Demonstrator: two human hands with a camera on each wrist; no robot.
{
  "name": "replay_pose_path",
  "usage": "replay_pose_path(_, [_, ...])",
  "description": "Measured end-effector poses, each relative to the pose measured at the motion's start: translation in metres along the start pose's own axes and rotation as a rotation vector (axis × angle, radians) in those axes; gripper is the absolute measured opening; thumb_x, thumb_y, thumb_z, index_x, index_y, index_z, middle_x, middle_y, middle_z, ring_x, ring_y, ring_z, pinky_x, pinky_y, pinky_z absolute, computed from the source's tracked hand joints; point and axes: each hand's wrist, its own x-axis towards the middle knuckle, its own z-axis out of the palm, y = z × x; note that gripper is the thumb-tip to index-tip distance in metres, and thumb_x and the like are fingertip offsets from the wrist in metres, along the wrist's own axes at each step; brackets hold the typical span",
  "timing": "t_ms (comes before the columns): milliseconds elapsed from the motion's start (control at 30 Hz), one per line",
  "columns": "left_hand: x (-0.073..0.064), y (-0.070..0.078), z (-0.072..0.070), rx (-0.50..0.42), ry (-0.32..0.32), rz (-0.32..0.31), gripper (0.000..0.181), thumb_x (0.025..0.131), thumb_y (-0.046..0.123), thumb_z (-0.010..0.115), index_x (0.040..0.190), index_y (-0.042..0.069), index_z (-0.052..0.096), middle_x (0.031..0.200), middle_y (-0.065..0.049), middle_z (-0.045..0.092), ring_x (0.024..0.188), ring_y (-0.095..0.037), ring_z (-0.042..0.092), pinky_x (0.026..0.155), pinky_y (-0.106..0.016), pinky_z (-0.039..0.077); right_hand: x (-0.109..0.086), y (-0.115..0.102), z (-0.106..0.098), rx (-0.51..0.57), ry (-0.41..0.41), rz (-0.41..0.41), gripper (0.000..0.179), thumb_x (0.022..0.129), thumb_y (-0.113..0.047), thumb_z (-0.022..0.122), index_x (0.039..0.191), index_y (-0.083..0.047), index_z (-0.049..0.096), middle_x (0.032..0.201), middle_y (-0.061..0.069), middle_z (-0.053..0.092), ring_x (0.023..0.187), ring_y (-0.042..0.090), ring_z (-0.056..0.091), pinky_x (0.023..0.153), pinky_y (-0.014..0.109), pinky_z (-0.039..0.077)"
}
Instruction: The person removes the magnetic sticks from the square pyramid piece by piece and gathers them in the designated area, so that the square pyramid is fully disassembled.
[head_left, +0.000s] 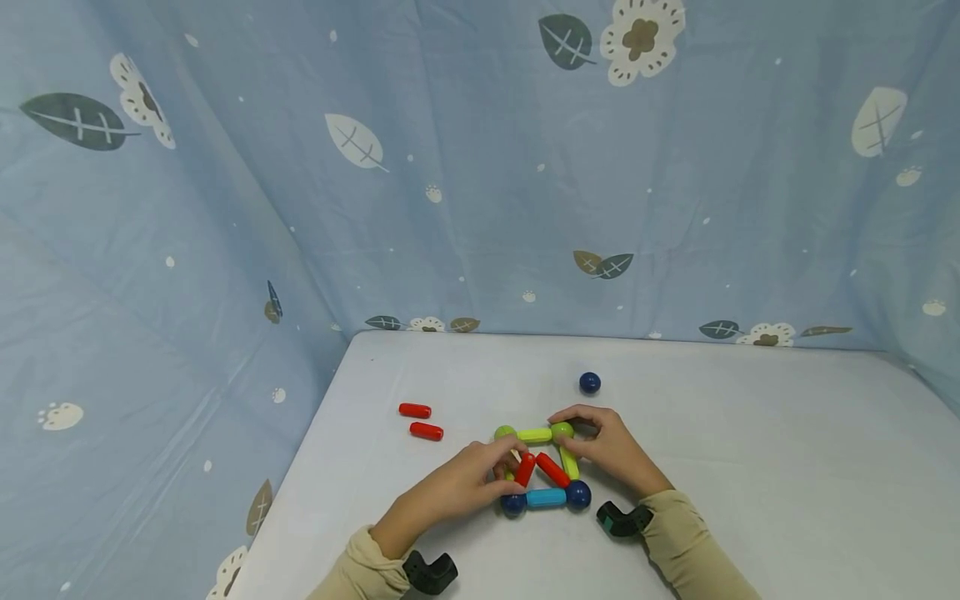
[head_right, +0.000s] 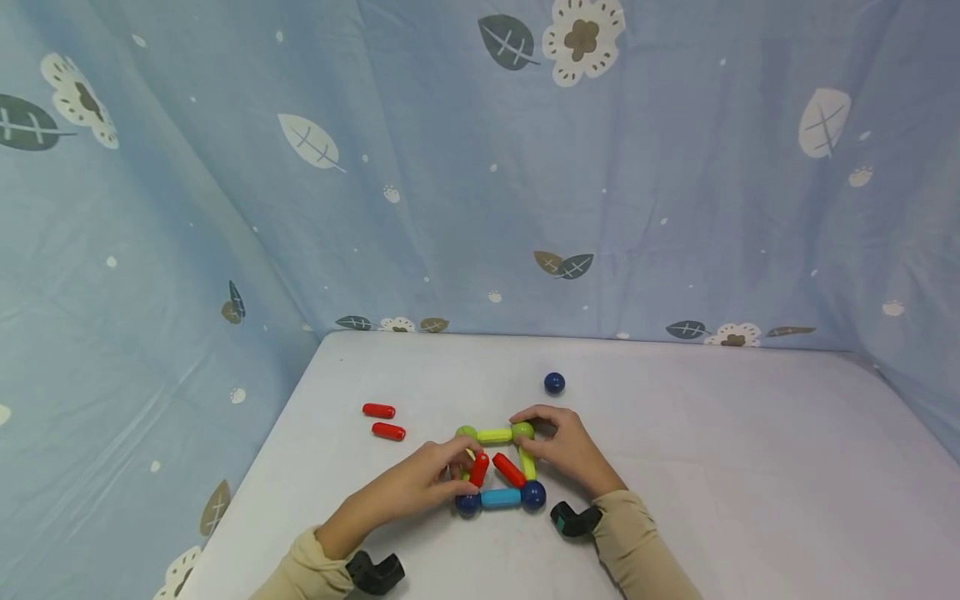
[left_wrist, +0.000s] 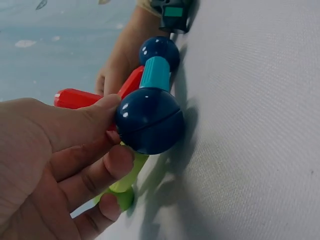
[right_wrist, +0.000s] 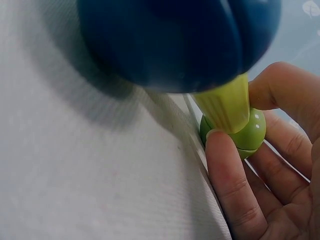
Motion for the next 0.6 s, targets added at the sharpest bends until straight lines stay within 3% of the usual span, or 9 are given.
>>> replay_pose_path(200, [-0.0007, 0.001, 0.0021, 0.058, -0.008, 0.015, 0.037, 0.099, 0.026, 0.07, 0.131, 0.023, 0.052, 0.098, 0.01, 0.072, 0.078, 0.004, 0.058, 0.073, -0.016, 0.051, -0.0008, -0.0013, -0.0001, 0.003, -0.004, -0.006, 0.02, 0.094, -0.022, 0.076, 0.114, -0.019, 0.076, 0.118, 0.0, 0.075, 0.117, 0.026, 0.068, 0.103, 0.051, 0.054])
replay_pose_path(333, [-0.0015, 0.0018, 0.0015, 0.084, -0.003, 0.019, 0.038, 0.1, 0.028, 0.07, 0.133, 0.023, 0.053, 0.102, 0.008, 0.071, 0.073, 0.002, 0.055, 0.069, -0.016, 0.05, -0.0007, -0.0018, 0.0001, 0.004, -0.005, -0.007, 0.02, 0.094, -0.022, 0.076, 0.114, -0.018, 0.076, 0.118, 0.0, 0.075, 0.117, 0.026, 0.068, 0.103, 0.051, 0.054])
replay_pose_path(600, [-0.0014, 0.0012, -0.0017, 0.105, 0.013, 0.013, 0.034, 0.1, 0.027, 0.07, 0.131, 0.026, 0.058, 0.118, 0.01, 0.071, 0.086, 0.003, 0.059, 0.078, -0.017, 0.052, -0.0012, -0.0022, -0.0006, 0.0, -0.004, -0.002, 0.02, 0.094, -0.023, 0.076, 0.114, -0.018, 0.076, 0.118, 0.001, 0.075, 0.117, 0.026, 0.068, 0.103, 0.051, 0.054])
